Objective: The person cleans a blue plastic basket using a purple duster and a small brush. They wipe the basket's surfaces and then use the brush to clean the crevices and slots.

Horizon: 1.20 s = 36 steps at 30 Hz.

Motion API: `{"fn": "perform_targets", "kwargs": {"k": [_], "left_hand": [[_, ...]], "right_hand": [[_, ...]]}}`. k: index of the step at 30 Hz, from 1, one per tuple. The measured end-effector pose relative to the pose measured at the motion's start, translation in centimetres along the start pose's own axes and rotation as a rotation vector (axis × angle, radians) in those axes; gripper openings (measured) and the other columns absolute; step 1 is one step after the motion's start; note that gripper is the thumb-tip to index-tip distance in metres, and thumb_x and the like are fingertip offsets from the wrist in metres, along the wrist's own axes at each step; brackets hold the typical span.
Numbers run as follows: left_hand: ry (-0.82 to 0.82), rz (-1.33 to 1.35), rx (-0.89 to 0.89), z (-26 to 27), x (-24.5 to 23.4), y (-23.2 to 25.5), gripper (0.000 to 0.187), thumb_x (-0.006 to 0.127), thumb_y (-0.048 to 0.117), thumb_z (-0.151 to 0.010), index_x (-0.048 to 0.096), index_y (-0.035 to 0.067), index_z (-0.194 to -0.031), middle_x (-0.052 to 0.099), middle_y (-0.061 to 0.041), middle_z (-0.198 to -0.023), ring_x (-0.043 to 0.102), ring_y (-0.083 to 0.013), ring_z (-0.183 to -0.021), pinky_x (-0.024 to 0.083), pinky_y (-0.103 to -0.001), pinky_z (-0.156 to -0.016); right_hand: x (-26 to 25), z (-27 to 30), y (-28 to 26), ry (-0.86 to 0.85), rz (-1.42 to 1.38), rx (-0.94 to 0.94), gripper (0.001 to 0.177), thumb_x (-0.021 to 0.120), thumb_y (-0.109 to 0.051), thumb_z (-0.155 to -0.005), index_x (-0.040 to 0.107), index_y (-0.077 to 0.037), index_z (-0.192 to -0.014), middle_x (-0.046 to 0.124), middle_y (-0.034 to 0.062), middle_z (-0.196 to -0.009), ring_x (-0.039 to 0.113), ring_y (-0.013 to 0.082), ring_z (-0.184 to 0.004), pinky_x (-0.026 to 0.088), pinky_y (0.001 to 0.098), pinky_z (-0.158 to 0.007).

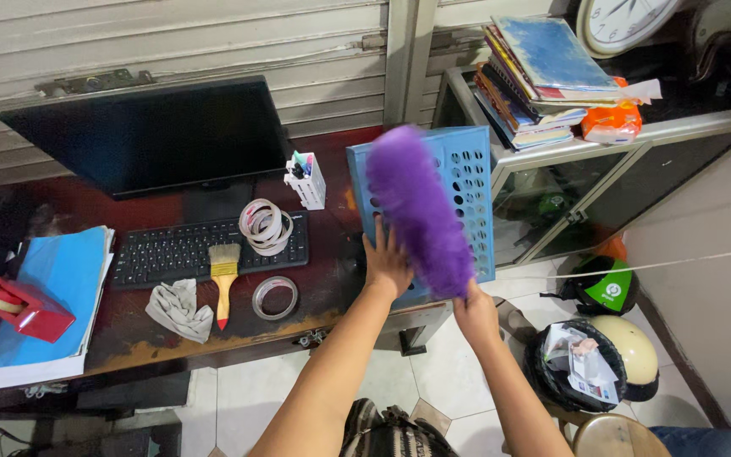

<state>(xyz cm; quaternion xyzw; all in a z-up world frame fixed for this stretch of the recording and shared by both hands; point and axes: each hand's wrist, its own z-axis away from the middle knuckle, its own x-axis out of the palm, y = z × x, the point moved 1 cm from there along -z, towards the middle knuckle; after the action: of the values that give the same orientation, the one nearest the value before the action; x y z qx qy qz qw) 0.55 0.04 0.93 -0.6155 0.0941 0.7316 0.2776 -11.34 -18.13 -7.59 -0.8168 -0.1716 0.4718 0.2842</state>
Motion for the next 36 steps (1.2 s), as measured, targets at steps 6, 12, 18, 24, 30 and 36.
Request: {"fn": "perform_targets", "kwargs": {"k": [6,12,18,24,30,36], "left_hand": [[0.286,0.121,-0.036,0.0,1.0,0.0,0.078,0.036,0.056,-0.102,0.01,0.017,-0.165,-0.002,-0.021,-0.172,-0.004,-0.0495,-0.153,0.019,-0.07,-0.115],[0.065,0.116,0.027,-1.0,1.2,0.3,0.078,0.035,0.059,-0.104,0.01,0.018,-0.166,-0.003,-0.016,-0.168,-0.004,-0.0462,-0.154,0.014,-0.072,-0.12],[0.33,0.148,-0.043,-0.4,1.8,0.4,0.079,0.039,0.058,-0.1,0.015,0.019,-0.165,-0.002,-0.019,-0.17,-0.002,-0.0495,-0.154,0.018,-0.071,-0.115],[0.097,0.06,0.03,-1.8,2.2,0.6,0.08,0.039,0.059,-0.1,0.012,0.021,-0.165,-0.002,-0.014,-0.167,-0.003,-0.0465,-0.153,0.015,-0.075,-0.118],[0.372,0.152,-0.054,-0.9,2.8,0.5,0.081,0.042,0.059,-0.099,0.019,0.019,-0.165,0.0,-0.019,-0.171,0.001,-0.0489,-0.155,0.022,-0.071,-0.114],[0.265,0.2,0.002,-2.3,3.5,0.4,0.079,0.047,0.057,-0.097,0.019,0.022,-0.162,0.002,-0.014,-0.166,-0.002,-0.0454,-0.152,0.016,-0.075,-0.118]], "right_hand": [[1.0,-1.1,2.2,0.048,-0.088,0.344,0.031,0.069,-0.02,-0.093,0.062,-0.006,-0.119,0.067,0.0285,-0.078,0.068,0.0478,-0.073,0.053,0.0536,-0.068],[0.8,0.3,1.2,-0.044,0.094,-0.017,0.03,0.071,-0.016,-0.084,0.062,-0.005,-0.111,0.069,0.0264,-0.081,0.065,0.0506,-0.075,0.049,0.0561,-0.063],[0.7,-0.4,2.0,0.207,-0.215,0.175,0.031,0.064,-0.016,-0.093,0.063,-0.009,-0.124,0.07,0.026,-0.086,0.07,0.0455,-0.078,0.053,0.0511,-0.068],[0.2,0.6,1.8,-0.017,0.116,-0.084,0.032,0.07,-0.013,-0.085,0.061,-0.003,-0.115,0.068,0.0275,-0.082,0.065,0.0495,-0.074,0.05,0.0547,-0.064],[0.1,-0.2,3.6,0.155,-0.203,0.263,0.028,0.062,-0.015,-0.092,0.064,-0.007,-0.119,0.069,0.0249,-0.08,0.07,0.0438,-0.072,0.053,0.0514,-0.066],[0.1,1.4,3.1,-0.088,0.16,-0.002,0.03,0.07,-0.017,-0.084,0.062,-0.006,-0.111,0.07,0.0252,-0.085,0.067,0.0479,-0.077,0.05,0.0553,-0.066]]}}
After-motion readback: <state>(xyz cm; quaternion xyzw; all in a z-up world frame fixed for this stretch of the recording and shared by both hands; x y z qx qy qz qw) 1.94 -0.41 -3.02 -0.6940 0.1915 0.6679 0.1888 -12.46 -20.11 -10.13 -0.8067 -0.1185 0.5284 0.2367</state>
